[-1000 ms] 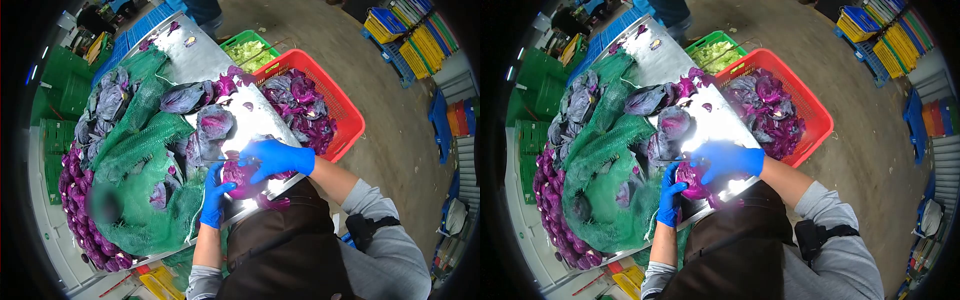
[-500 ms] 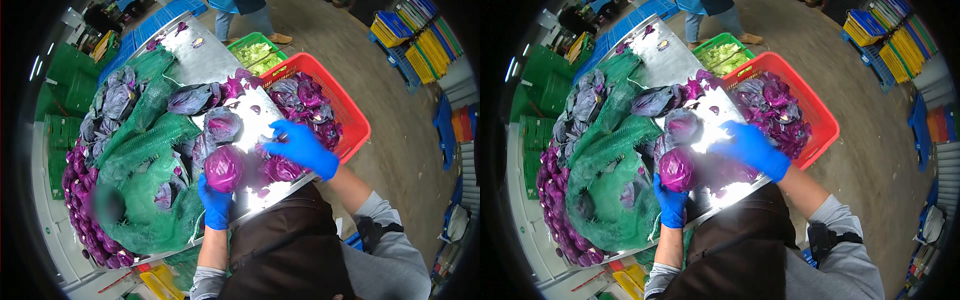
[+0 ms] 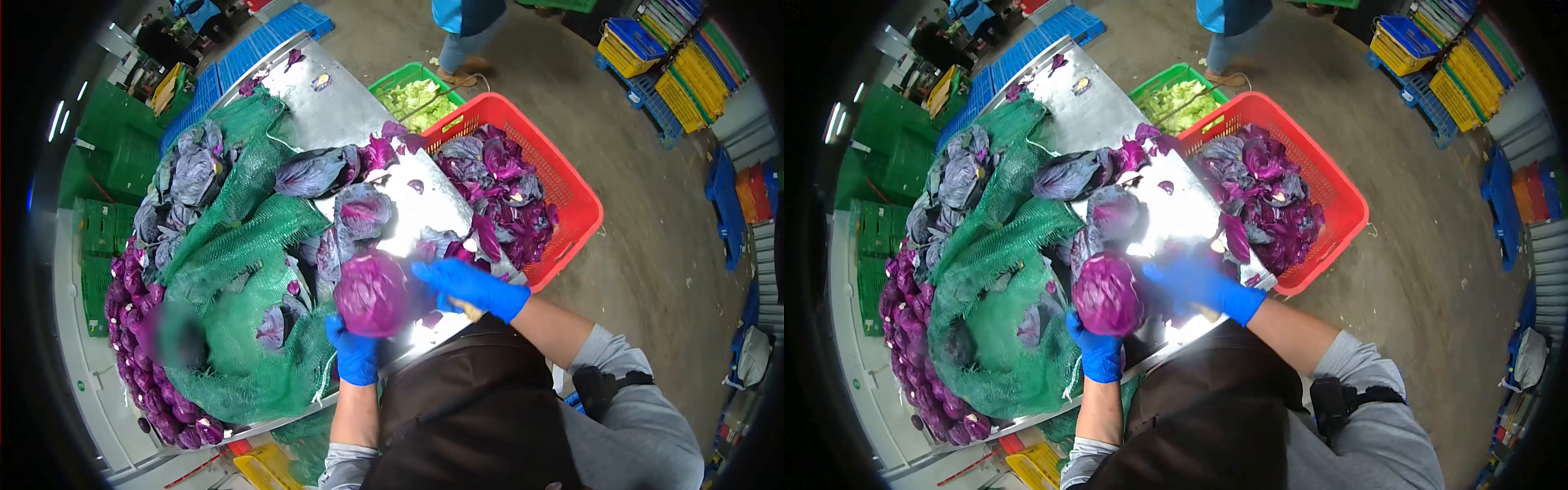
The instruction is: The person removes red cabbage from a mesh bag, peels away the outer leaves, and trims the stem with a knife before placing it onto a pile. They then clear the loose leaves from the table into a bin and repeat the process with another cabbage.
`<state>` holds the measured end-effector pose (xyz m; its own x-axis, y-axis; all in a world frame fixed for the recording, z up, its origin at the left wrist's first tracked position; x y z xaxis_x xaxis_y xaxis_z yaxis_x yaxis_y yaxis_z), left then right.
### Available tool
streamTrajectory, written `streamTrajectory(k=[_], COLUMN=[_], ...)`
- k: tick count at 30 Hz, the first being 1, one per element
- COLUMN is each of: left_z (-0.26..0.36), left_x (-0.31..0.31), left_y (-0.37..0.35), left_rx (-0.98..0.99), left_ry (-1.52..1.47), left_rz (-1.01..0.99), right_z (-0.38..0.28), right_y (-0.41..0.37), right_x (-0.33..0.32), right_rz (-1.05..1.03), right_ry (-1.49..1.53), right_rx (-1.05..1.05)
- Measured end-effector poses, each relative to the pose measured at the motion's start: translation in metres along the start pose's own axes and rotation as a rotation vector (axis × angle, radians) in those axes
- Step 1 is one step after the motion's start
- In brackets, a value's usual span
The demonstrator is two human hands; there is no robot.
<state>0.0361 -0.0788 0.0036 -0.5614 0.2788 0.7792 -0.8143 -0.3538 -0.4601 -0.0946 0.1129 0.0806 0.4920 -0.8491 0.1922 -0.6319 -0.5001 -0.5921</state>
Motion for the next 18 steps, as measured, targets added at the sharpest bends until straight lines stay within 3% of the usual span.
streamTrajectory(k=[2,3,4,5,6,8,10,12,13,14,16,17,18], left_z=[0.01,0.014,0.014,0.014,0.013,0.005,0.002,-0.002,-0.004,-0.007,-0.014,-0.017,-0.018], left_x=[0.012,0.048,0.044,0.039,0.038,0.039,0.036,0.058,0.063,0.066,0.063,0.061,0.06], left_y=[-0.007,-0.012,-0.013,-0.015,-0.014,-0.014,-0.006,-0.014,-0.015,-0.015,-0.013,-0.01,-0.007], left_rx=[-0.07,0.029,0.032,0.003,-0.025,-0.06,-0.012,-0.017,-0.022,-0.028,-0.03,-0.059,-0.083], left_ry=[-0.023,0.075,0.079,0.061,0.042,0.029,0.289,0.361,0.425,0.491,0.501,0.53,0.558], left_rz=[-0.244,-0.264,-0.269,-0.132,0.001,-0.039,-0.026,-0.078,-0.071,-0.068,-0.078,-0.031,0.017], right_z=[0.018,0.011,-0.001,-0.009,-0.011,-0.015,-0.024,-0.035,-0.046,-0.052,-0.058,-0.05,-0.044], right_y=[0.009,0.007,0.0,-0.004,-0.002,-0.001,-0.002,-0.009,-0.018,-0.019,-0.024,-0.021,-0.017], right_x=[-0.009,-0.009,-0.007,-0.007,-0.007,-0.01,-0.017,-0.018,-0.021,-0.02,-0.007,-0.006,-0.009], right_rz=[-0.238,-0.241,-0.212,-0.181,-0.181,-0.157,-0.149,-0.093,-0.15,-0.144,-0.357,-0.288,-0.286], right_ry=[-0.008,-0.012,-0.027,-0.039,-0.04,-0.156,-0.257,-0.247,-0.413,-0.41,-0.569,-0.796,-0.797], right_rx=[0.131,0.124,-0.075,-0.275,-0.284,-0.553,-0.505,-0.784,-0.617,-0.615,-0.947,-1.09,-1.086])
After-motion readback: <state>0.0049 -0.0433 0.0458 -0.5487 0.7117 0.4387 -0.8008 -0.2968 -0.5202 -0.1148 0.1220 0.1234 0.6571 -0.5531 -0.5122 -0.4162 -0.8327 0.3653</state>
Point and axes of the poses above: each hand's wrist, its own y-axis towards the middle knuckle, its own x-axis out of the palm, z = x × y, the point moved 2 cm from there along y, towards the middle knuckle, and after that the axes turned 10 degrees about z, right-handed, at the moved point
